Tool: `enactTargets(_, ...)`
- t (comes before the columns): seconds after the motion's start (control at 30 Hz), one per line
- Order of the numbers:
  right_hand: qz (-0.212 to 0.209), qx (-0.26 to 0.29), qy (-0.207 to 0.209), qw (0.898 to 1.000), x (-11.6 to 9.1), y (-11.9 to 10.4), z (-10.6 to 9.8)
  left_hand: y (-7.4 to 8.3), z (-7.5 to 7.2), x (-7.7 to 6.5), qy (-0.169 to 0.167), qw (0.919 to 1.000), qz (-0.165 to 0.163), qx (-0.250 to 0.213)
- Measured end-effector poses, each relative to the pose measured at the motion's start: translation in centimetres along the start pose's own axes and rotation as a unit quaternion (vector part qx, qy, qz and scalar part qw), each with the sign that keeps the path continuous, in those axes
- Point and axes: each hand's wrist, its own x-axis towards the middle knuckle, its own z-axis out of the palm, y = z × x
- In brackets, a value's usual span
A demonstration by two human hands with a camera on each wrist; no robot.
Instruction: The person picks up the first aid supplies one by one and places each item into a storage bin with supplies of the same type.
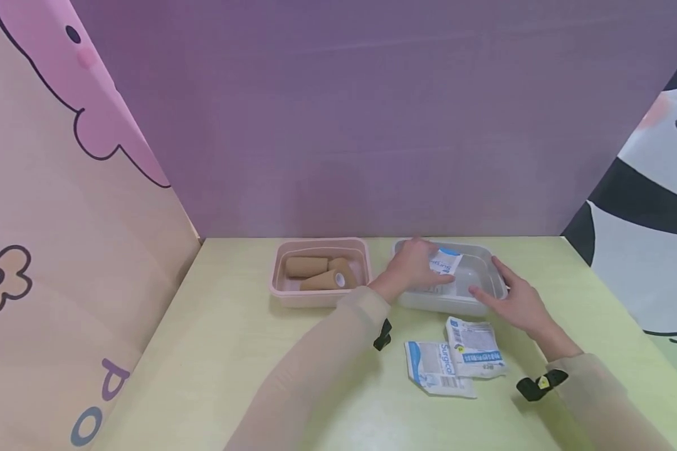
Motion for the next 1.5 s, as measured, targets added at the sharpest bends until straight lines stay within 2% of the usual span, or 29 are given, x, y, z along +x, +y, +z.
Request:
enactTargets(0.27,0.004,-0.001,-0.004,1.000,0.0,0.1,0.1,0.2,0.6,0.2,-0.015,0.9987,-0.045,-0.020)
enactTargets(0.53,-0.002,0.004,-0.001,1.000,-0.2,0.1,0.5,0.3,1.2,0.2,-0.029,0.9973,-0.067,-0.008)
enactTargets(0.77,-0.001,0.003,0.002,1.000,-0.5,-0.1,0.6,-0.1,1.6,0.3,-0.038,0.9975,-0.060,-0.003)
enactTargets(1.17,0.004,0.005,0.002,1.000,-0.5,0.0,0.5,0.0,1.8,0.4,-0.044,0.9964,-0.073,-0.004)
enactTargets(1.33,0.001,0.004,0.003,1.000,-0.4,0.0,0.3,0.3,1.5,0.4,-0.035,0.9978,-0.056,-0.001)
enactTargets(1.5,-0.002,0.007,0.007,1.000,-0.2,-0.2,0.1,0.6,0.4,0.3,-0.011,0.9996,-0.026,-0.003)
